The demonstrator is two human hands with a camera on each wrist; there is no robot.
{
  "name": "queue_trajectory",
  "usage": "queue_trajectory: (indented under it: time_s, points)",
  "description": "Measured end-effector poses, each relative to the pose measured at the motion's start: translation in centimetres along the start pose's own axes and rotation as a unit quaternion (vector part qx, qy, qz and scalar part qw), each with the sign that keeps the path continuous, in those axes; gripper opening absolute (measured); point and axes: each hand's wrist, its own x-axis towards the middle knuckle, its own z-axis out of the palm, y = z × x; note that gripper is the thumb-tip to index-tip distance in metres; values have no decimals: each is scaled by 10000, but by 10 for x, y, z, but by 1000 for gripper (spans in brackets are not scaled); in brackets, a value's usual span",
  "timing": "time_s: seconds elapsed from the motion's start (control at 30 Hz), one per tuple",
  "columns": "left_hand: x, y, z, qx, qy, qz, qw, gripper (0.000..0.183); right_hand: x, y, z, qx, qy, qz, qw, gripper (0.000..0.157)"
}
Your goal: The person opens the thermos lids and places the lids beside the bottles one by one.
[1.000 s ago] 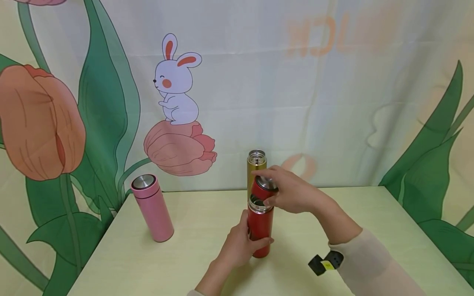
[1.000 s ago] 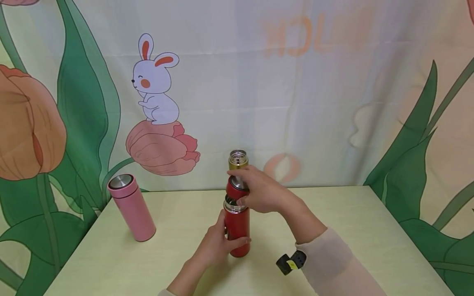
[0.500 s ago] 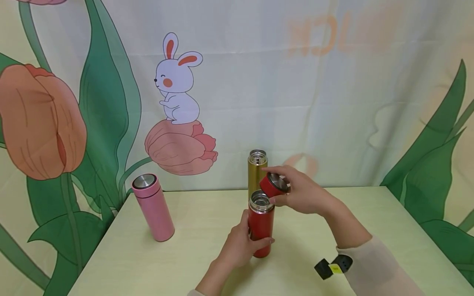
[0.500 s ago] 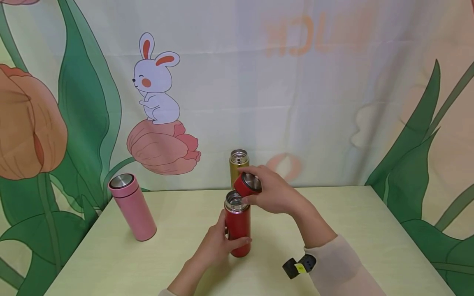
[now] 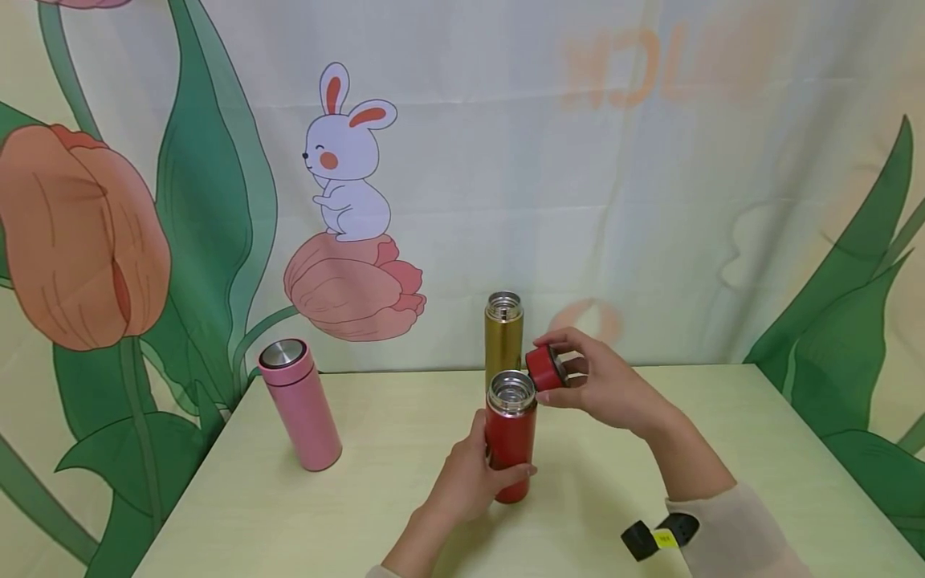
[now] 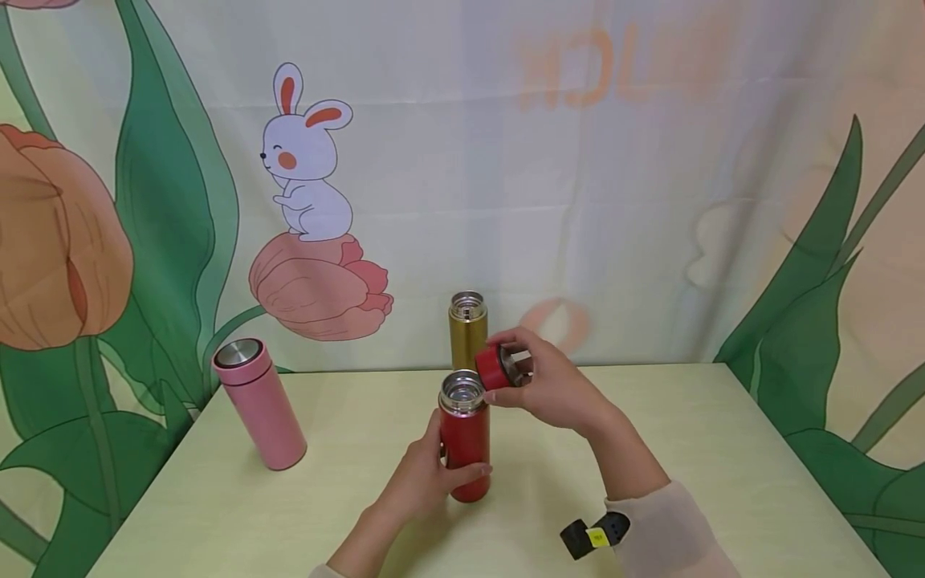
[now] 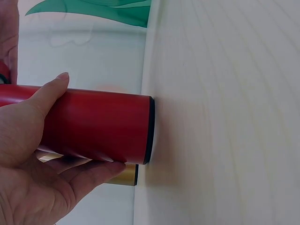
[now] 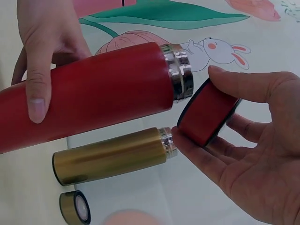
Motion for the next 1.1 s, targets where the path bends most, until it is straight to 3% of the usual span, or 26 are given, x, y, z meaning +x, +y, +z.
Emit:
queue_trajectory:
  time_s: [0.2,0.57,1.1]
  points:
    - [0,0,0,-37,-2,-85,10000,80,-3,15,3,437,122,27,9990,65]
    - [0,-2,0,25,9,21,10000,80,-6,40,7,455,428,136,9980,64]
    - [-1,-2,0,0,20,204,9998,77,-11,67,18,720,471,135,9962,65]
